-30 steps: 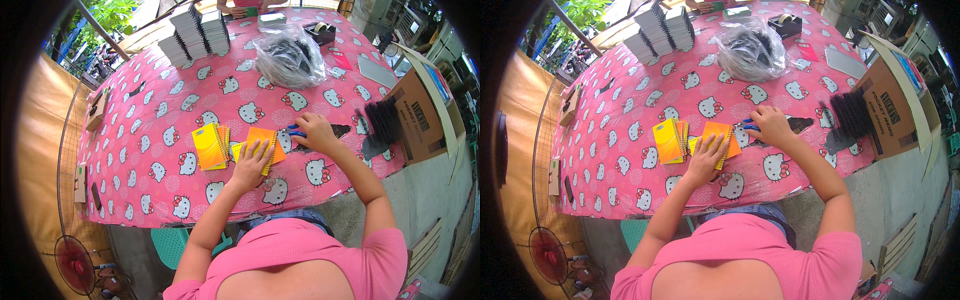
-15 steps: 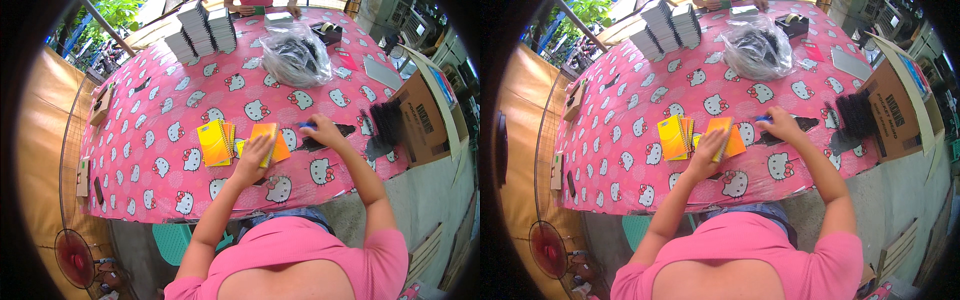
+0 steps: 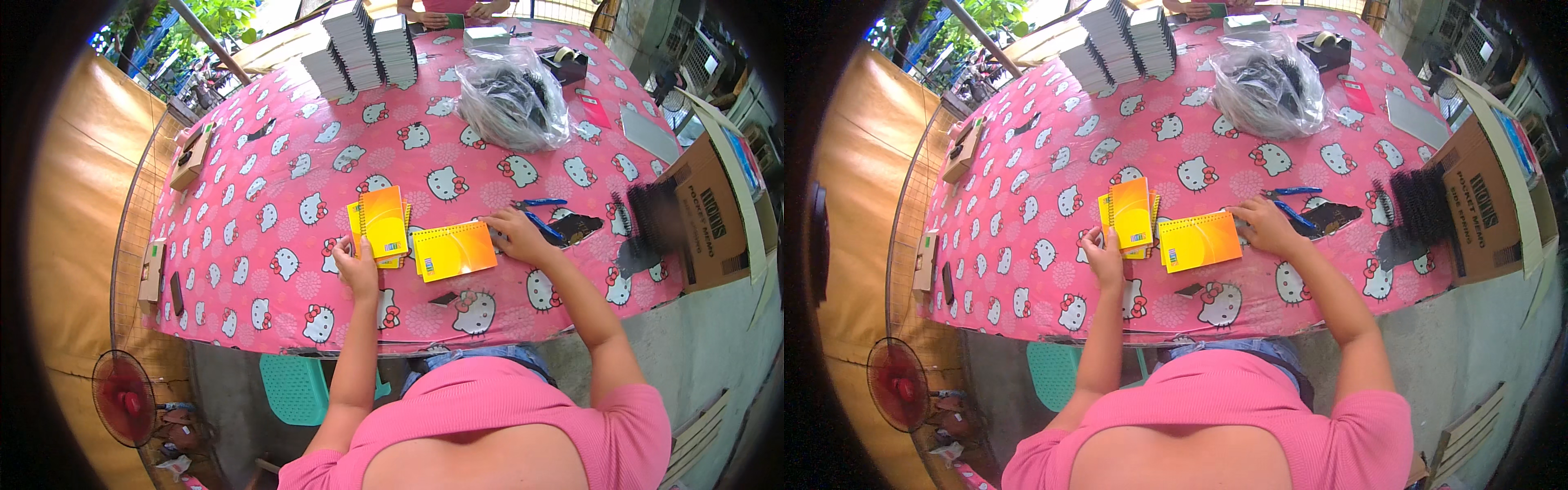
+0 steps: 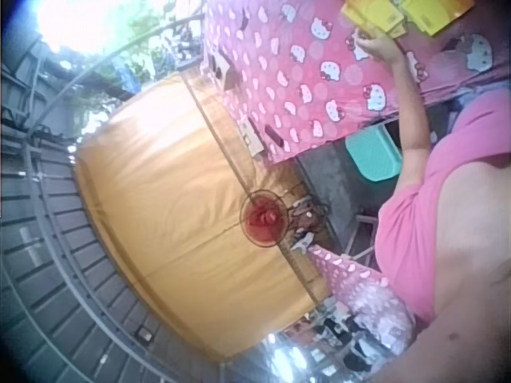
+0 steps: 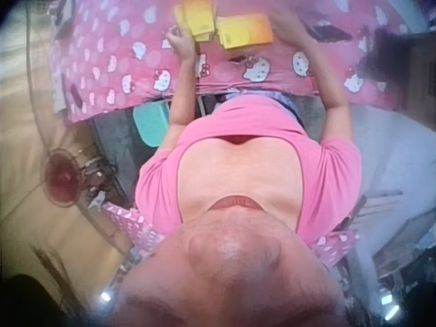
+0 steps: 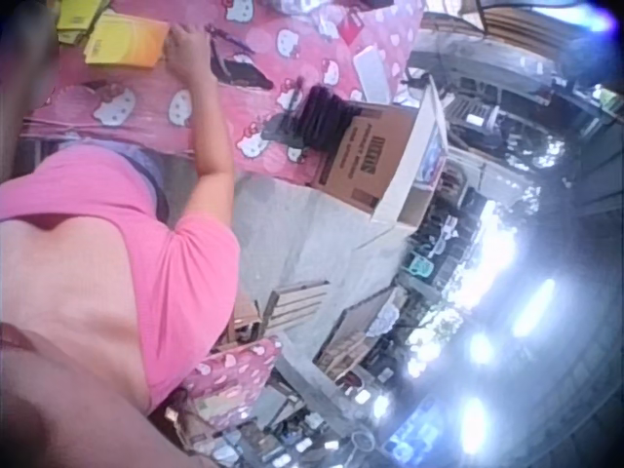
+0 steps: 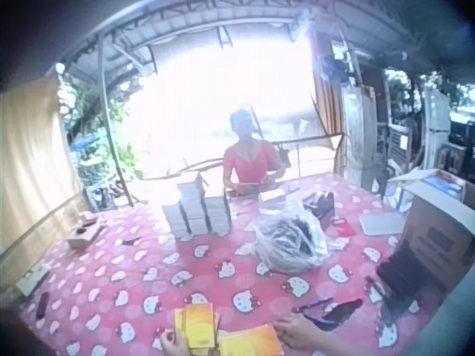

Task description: The person assembles small notebooks by hand on a table, aligning covers with paper and inserting spiral binding coils through the pre-punched holes.

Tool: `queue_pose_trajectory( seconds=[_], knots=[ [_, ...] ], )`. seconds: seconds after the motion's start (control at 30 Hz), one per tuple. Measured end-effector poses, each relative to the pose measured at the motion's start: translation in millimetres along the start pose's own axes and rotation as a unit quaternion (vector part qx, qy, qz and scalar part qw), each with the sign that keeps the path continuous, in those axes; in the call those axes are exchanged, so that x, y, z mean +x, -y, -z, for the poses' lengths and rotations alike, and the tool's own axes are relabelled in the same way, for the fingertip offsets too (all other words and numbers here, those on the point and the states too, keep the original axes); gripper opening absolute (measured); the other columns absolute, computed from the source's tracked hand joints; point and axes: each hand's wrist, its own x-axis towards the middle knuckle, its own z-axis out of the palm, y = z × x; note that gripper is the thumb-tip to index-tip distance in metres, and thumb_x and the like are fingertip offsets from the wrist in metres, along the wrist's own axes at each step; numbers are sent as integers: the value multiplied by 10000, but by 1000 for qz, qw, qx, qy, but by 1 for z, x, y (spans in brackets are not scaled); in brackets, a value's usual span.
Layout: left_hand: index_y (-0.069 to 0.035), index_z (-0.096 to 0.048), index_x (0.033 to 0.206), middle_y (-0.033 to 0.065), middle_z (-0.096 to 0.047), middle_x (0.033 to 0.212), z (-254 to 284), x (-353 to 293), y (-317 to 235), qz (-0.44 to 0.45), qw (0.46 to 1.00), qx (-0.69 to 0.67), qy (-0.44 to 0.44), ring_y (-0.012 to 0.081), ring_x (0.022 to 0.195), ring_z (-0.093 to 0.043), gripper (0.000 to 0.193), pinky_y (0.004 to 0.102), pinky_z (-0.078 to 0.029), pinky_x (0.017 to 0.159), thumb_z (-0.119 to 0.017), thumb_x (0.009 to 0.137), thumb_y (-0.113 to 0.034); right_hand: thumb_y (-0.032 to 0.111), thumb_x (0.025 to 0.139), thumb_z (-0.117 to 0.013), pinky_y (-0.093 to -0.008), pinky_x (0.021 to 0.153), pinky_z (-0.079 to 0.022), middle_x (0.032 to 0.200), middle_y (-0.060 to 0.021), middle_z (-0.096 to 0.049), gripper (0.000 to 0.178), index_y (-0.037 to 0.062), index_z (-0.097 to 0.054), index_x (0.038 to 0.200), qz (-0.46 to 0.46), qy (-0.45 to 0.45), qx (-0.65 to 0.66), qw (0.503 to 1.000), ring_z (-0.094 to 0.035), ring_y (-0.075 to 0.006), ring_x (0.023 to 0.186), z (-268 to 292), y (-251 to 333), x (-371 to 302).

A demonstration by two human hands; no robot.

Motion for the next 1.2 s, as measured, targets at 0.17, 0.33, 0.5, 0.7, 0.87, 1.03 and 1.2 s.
queue_pose_trajectory(
  seconds=[0.17,0.33,0.5,0.7,0.87,1.03,1.2],
  knots=[
    [38,-511,1181,116,-579,1121,-7,12,-5,-17,994,-107,15,166,962,-581,416,280,-506,745,-624,900,-247,108,685,-709,-399,858,-443,1015,-143,-601,483,49,-613,1154,35,-28,32,998,-551,-317,973,1,-2,1],
    [57,-505,1204,95,-638,1017,0,24,5,44,980,-189,39,126,887,-608,312,257,-500,770,-533,946,-117,98,651,-733,-408,837,-444,960,-136,-590,478,61,-631,1116,29,-15,20,999,-549,-325,944,1,-1,4],
    [37,-504,1221,130,-599,1113,4,22,2,57,976,-205,47,161,1009,-578,318,301,-466,877,-535,941,-110,119,669,-741,-415,800,-451,913,-126,-607,335,48,-664,987,6,-62,40,997,-558,-320,915,-8,-1,2],
    [-13,-532,1214,155,-566,1196,21,4,-56,-135,989,42,-50,312,1166,-498,378,391,-360,1008,-614,867,-139,160,758,-731,-367,721,-465,951,-110,-644,261,43,-663,982,-60,-424,-2,904,-567,-264,779,80,1,34],
    [-78,-620,1133,138,-605,1141,-23,-13,-111,-305,905,-35,294,312,1100,-553,320,385,-421,932,-622,857,-241,225,777,-744,-330,718,-476,944,-143,-653,366,3,-663,1057,-33,-596,-50,801,-571,-222,743,178,-47,107],
    [-57,-656,1088,172,-625,1111,-57,-23,-106,-337,837,194,385,293,1014,-612,303,368,-471,877,-675,831,-216,326,742,-767,-354,748,-495,954,-173,-652,495,10,-652,1106,-93,-528,-77,840,-627,-284,816,190,-47,92],
    [-20,-693,981,145,-674,913,-74,-13,-101,-217,887,32,407,254,821,-663,255,342,-516,760,-696,814,-213,292,775,-722,-424,811,-477,964,-178,-633,354,30,-663,1006,-347,-335,-246,841,-595,-350,933,153,-103,-53]
  ],
)
